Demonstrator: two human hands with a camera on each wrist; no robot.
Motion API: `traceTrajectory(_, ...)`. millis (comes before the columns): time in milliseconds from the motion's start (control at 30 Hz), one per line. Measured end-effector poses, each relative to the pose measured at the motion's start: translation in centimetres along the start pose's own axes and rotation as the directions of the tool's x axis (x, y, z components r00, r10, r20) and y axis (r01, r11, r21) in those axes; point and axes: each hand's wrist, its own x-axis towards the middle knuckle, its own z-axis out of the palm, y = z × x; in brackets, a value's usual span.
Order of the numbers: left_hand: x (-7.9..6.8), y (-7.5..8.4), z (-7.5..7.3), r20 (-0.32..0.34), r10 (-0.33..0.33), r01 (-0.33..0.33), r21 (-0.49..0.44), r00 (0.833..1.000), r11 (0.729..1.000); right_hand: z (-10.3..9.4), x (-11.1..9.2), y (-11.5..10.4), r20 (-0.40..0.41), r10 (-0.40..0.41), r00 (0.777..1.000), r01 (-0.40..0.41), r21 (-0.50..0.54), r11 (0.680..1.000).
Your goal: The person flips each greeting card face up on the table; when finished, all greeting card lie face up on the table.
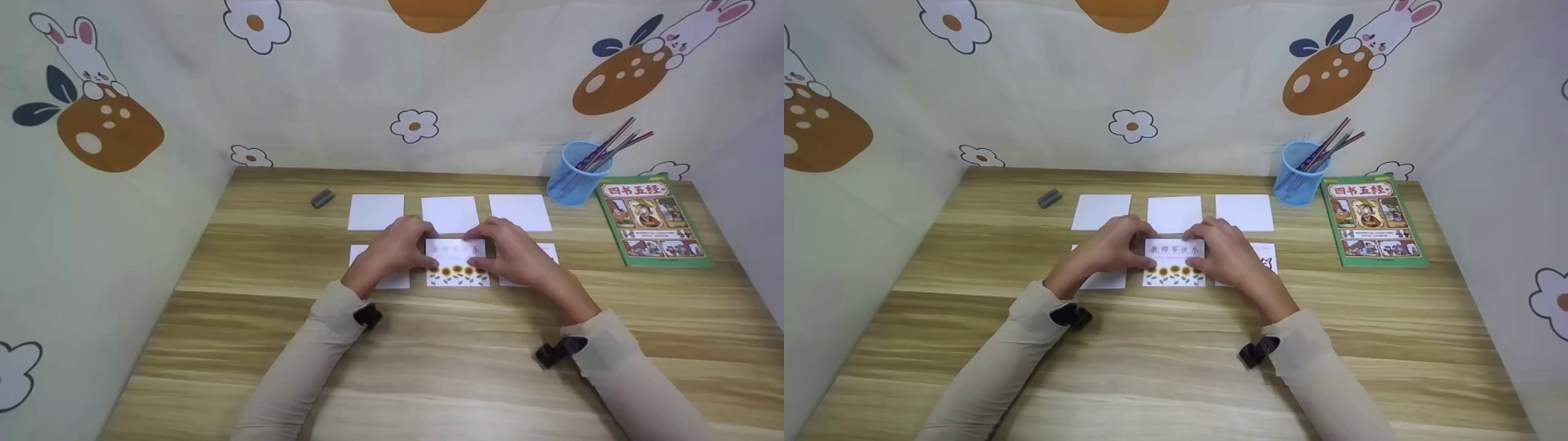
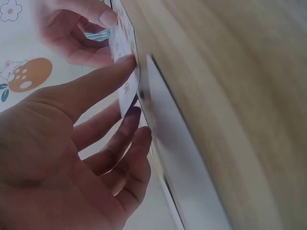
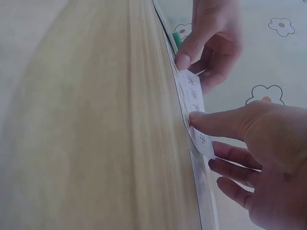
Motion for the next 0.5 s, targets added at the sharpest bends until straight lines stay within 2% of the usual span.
traceTrajectory(167,-0.31,0.19,-0.14,0.020,0.018,-0.019,0.030,1.000,0.999,-0.06,-0.19,-0.65,0.030,0.026,0.999,-0.026,-0.002,1.000)
traceTrajectory(500,-0.24,0.17,-0.05,0.034,0.027,-0.028,0.029,0.999,0.999,0.17,-0.46,-1.09,0.017,0.035,0.999,-0.034,-0.030,0.999)
